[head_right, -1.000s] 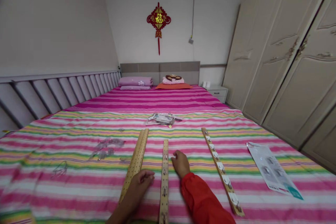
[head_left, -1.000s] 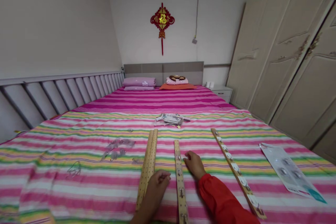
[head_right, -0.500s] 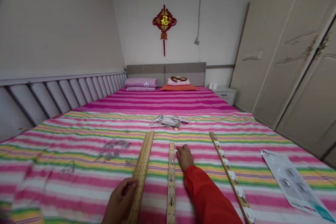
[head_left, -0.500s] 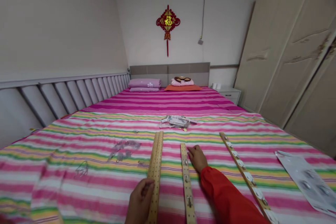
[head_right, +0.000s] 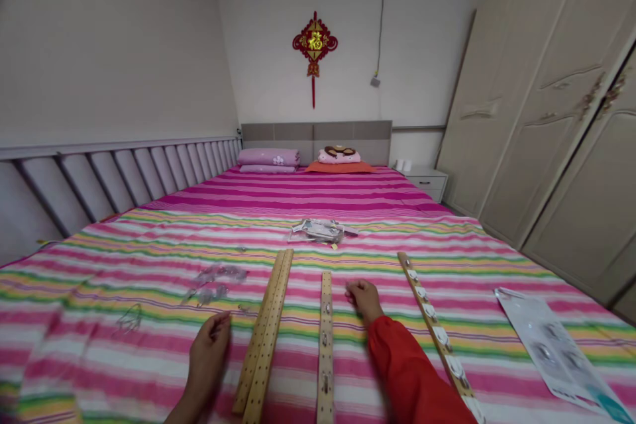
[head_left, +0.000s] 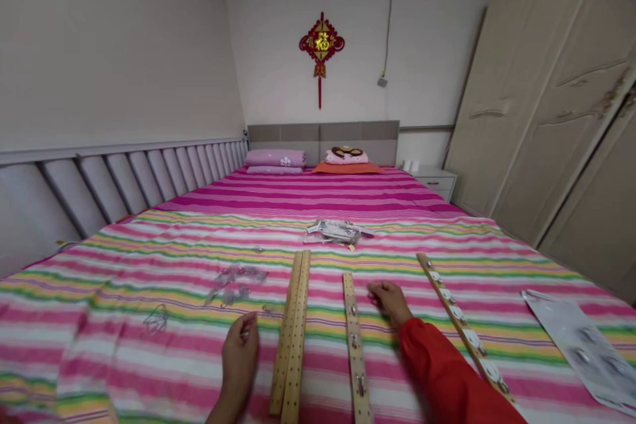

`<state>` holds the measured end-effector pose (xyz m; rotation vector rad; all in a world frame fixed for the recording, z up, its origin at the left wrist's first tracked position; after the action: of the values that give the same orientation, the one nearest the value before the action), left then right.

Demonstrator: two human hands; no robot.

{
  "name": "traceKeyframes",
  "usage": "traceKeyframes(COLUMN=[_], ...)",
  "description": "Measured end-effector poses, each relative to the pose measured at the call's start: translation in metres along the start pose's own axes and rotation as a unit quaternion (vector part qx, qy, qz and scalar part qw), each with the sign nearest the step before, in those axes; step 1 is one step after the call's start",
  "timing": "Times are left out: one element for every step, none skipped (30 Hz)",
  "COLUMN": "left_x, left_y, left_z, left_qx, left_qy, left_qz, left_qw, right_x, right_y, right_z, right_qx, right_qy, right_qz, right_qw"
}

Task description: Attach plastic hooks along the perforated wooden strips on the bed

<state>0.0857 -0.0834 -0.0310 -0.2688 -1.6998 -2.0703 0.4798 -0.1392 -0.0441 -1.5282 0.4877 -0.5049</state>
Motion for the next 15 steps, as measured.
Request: traceKeyframes(left_x=[0.000,0.000,0.000,-0.001,-0.002,-0.004,-0.005,-0.007,-0.009,-0.010,-0.011,-0.012,-0.013,-0.014,-0.014], left_y=[-0.002,-0.003,-0.004,-0.006,-0.008,-0.010,-0.012,-0.014,-0.017,-0.019,-0.020,-0.022,-0.022,-0.023,-0.023], left_z=[0.002,0.003,0.004,0.005,0.005,0.005,0.005,0.006,0.006,0.006,0.007,0.008,0.009,0.010,0.010], left_qx=[-0.012,-0.027,-0.042,-0.054,-0.064,-0.071,-0.075,-0.077,-0.078,-0.078,-0.078,-0.080,-0.083,-0.087,-0.091], left_qy=[0.015,0.032,0.047,0.058,0.065,0.066,0.062,0.055,0.050,0.045,0.041,0.039,0.036,0.035,0.034], left_qz=[0.017,0.037,0.057,0.076,0.093,0.107,0.118,0.127,0.135,0.144,0.155,0.167,0.178,0.188,0.195], left_qw=[1.000,0.998,0.996,0.994,0.992,0.990,0.988,0.987,0.987,0.985,0.984,0.982,0.980,0.978,0.976], right_x=[0.003,0.006,0.009,0.011,0.012,0.013,0.013,0.012,0.011,0.010,0.009,0.007,0.006,0.004,0.003], right_y=[0.001,0.000,-0.001,-0.002,-0.004,-0.007,-0.009,-0.011,-0.013,-0.014,-0.016,-0.017,-0.017,-0.017,-0.017], right_z=[0.001,0.002,0.004,0.007,0.011,0.016,0.022,0.030,0.037,0.044,0.050,0.054,0.057,0.057,0.056], right_qx=[-0.015,-0.028,-0.040,-0.052,-0.066,-0.082,-0.098,-0.115,-0.130,-0.144,-0.156,-0.166,-0.175,-0.183,-0.188], right_qy=[0.000,-0.001,-0.002,-0.005,-0.009,-0.015,-0.022,-0.029,-0.035,-0.042,-0.049,-0.057,-0.068,-0.083,-0.100], right_qz=[0.030,0.057,0.080,0.098,0.110,0.116,0.117,0.113,0.106,0.096,0.083,0.067,0.049,0.029,0.007], right_qw=[0.999,0.998,0.996,0.994,0.992,0.990,0.988,0.987,0.985,0.984,0.983,0.982,0.981,0.979,0.977])
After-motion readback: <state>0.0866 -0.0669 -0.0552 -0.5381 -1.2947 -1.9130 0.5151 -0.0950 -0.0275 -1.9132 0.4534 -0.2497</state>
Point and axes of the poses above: each hand's wrist, its own z-axis towards the middle knuckle, its own x-axis out of the back of the hand, y = z × x, the point moved 5 cm from there along z, towards the middle knuckle, and after that the axes turned 10 degrees about z, right-handed, at the moved point
